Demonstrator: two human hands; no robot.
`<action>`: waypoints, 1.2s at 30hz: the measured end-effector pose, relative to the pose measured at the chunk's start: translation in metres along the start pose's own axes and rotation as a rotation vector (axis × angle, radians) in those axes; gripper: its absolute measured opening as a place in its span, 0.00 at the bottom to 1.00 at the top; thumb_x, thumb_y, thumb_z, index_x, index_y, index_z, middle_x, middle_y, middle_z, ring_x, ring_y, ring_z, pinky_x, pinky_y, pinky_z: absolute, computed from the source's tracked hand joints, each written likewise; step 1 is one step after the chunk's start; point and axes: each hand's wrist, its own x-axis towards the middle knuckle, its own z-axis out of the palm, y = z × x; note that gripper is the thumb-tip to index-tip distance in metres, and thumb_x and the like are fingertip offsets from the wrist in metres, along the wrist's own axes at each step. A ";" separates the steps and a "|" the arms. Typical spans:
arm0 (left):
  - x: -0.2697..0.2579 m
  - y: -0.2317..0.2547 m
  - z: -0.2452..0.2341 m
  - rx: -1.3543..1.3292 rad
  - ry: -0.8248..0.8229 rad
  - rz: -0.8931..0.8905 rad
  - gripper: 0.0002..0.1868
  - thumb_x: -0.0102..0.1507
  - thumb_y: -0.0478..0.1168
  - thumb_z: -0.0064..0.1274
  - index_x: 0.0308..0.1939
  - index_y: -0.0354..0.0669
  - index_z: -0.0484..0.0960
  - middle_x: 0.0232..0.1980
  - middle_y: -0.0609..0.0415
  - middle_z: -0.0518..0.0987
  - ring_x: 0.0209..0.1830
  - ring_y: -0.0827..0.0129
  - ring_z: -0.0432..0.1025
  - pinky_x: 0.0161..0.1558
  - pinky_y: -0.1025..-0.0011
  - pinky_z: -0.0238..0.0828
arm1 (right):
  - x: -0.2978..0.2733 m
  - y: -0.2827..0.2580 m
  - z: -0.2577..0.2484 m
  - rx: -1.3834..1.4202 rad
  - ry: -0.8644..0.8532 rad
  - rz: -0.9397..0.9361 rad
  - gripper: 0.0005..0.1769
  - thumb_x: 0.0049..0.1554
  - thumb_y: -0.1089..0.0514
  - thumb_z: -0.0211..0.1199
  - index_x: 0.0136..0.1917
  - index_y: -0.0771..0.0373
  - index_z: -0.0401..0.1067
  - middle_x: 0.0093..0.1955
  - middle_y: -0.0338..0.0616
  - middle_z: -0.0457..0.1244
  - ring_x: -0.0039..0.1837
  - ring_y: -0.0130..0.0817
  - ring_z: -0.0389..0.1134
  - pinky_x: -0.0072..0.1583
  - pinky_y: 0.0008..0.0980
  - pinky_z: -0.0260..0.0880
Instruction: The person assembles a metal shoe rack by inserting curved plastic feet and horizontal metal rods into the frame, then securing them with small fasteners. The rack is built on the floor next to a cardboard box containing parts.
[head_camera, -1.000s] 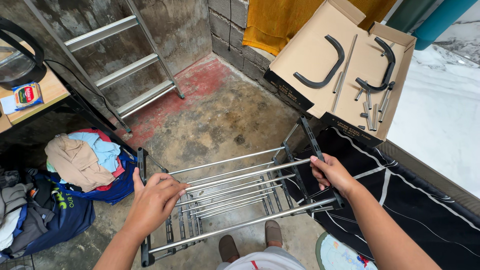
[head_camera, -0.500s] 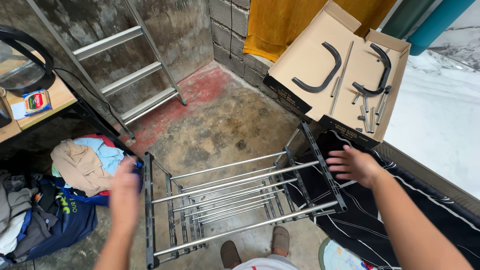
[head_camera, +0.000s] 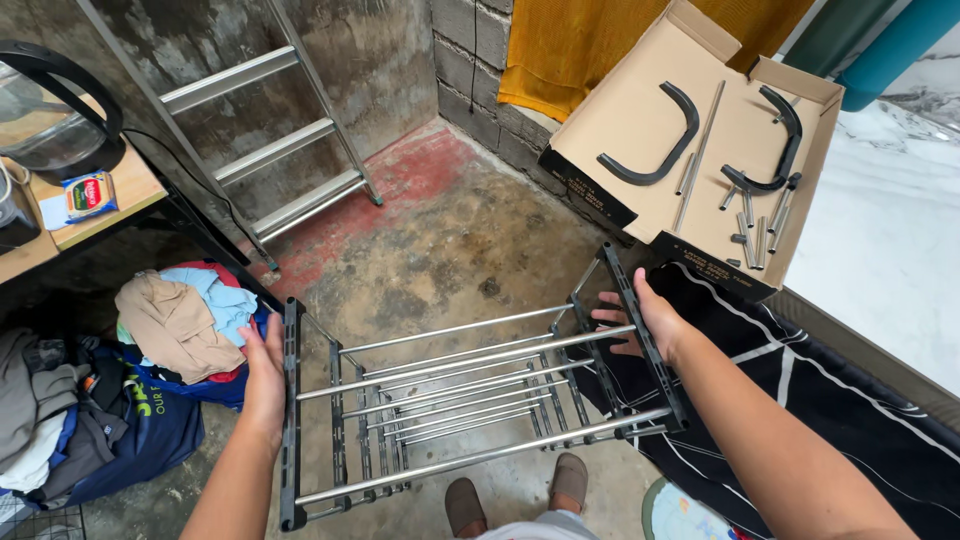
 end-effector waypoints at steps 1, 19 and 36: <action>-0.002 -0.001 0.001 -0.006 -0.017 -0.049 0.45 0.66 0.72 0.17 0.80 0.54 0.54 0.80 0.59 0.60 0.79 0.68 0.55 0.76 0.69 0.40 | -0.002 -0.002 -0.002 -0.039 0.057 -0.007 0.51 0.59 0.20 0.26 0.75 0.52 0.65 0.69 0.48 0.66 0.73 0.51 0.61 0.68 0.58 0.59; -0.006 0.006 0.027 1.063 0.313 0.447 0.28 0.69 0.54 0.43 0.68 0.44 0.70 0.55 0.34 0.80 0.49 0.40 0.77 0.49 0.48 0.72 | 0.058 -0.129 -0.104 -0.942 0.878 -0.506 0.40 0.45 0.43 0.80 0.58 0.69 0.65 0.46 0.58 0.70 0.49 0.52 0.73 0.50 0.44 0.72; 0.003 0.004 0.026 1.009 0.267 0.211 0.28 0.70 0.56 0.39 0.73 0.58 0.63 0.50 0.32 0.81 0.51 0.35 0.75 0.53 0.47 0.70 | 0.029 -0.136 -0.157 0.157 0.457 -0.600 0.09 0.69 0.54 0.41 0.50 0.59 0.58 0.32 0.36 0.53 0.30 0.24 0.50 0.32 0.29 0.47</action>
